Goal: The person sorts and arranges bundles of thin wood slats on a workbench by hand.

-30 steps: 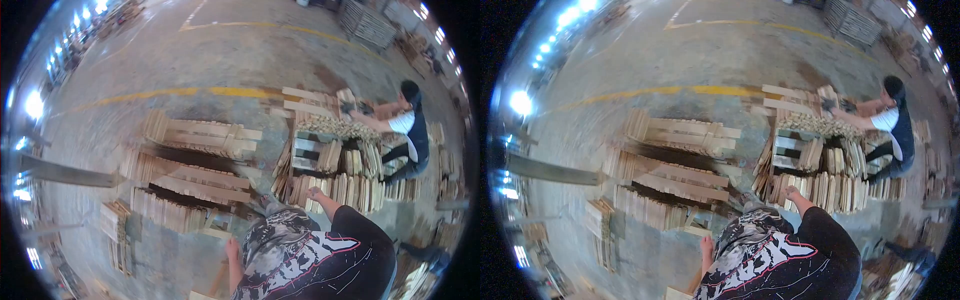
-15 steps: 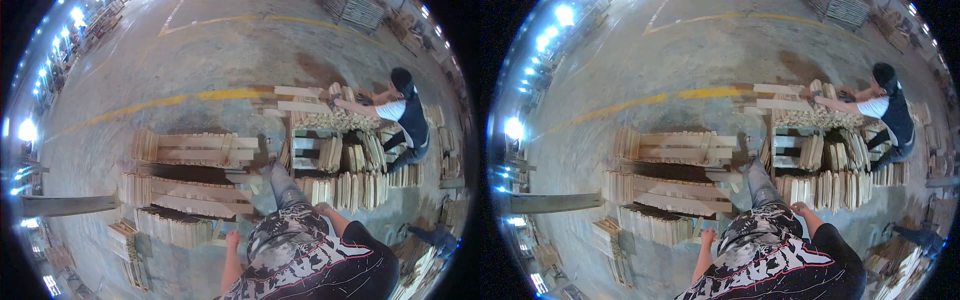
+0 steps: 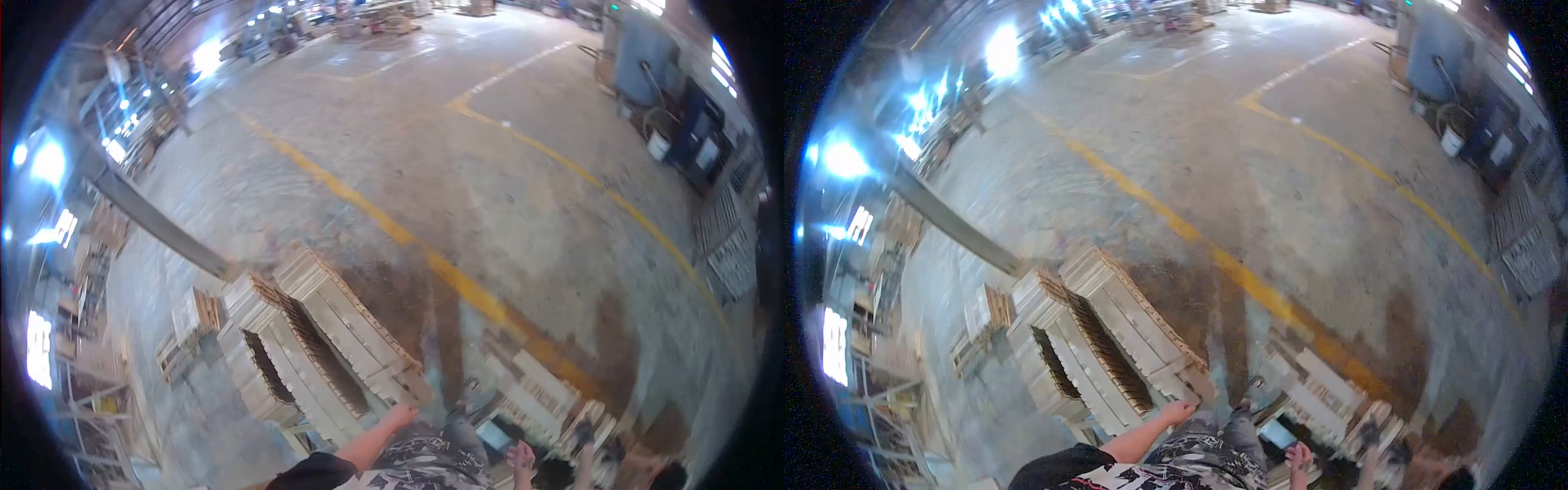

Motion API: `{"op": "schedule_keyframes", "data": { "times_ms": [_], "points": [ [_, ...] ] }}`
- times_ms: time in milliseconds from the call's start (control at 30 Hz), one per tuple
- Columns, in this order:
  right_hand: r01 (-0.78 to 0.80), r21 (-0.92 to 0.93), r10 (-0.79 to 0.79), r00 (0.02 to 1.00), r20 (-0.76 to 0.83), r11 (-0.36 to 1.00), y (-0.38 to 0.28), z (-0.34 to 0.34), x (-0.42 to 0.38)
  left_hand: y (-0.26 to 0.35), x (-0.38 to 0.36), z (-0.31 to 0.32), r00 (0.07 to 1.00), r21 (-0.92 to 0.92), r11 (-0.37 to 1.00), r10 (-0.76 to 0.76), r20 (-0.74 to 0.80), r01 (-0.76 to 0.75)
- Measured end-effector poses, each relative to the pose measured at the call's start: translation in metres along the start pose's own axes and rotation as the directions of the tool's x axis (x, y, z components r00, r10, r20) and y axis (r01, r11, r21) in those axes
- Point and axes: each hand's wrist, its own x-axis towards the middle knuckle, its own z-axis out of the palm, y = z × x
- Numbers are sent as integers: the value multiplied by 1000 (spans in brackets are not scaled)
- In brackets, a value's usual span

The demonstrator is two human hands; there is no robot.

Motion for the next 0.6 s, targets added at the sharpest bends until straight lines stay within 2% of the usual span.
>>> {"op": "schedule_keyframes", "data": {
  "times_ms": [33, 67, 100, 167, 233, 267, 333, 400, 500, 600],
  "points": [
    [-44, 19, 44, 999, -30, 999, 4, -11, 19, 20, 10, -6, 999, -59, 998, 31, -11, -32],
    [-91, 45, 94, 993, -66, 995, 24, -23, 48, 40, 16, -11, 993, 2, 997, 79, -87, -79],
    [-136, 75, 144, 984, -102, 988, 43, -35, 78, 54, 22, -21, 995, 1, 997, 71, -69, -71],
    [-216, 44, 219, 971, -95, 975, 26, -32, 87, 80, 29, -43, 998, 1, 998, 63, -28, -63],
    [-260, -2, 260, 965, -26, 966, 3, -19, 93, 92, 27, -62, 1000, 3, 1000, -17, -25, 17],
    [-274, -17, 274, 962, 15, 962, -9, -13, 97, 92, 24, -71, 998, -1, 998, -61, -20, 61],
    [-292, -63, 298, 949, 102, 954, -34, 1, 103, 51, 52, -56, 993, 70, 997, -6, -121, 14],
    [-294, -107, 309, 935, 172, 950, -57, 10, 116, 27, 67, -58, 998, 154, 986, -66, -18, 68],
    [-276, -179, 316, 912, 263, 944, -92, 16, 143, 30, 63, -77, 982, 151, 972, -188, 29, 181],
    [-279, -245, 350, 878, 326, 929, -138, 43, 176, 21, 86, -81, 988, 154, 976, -144, -59, 152]
  ]
}}
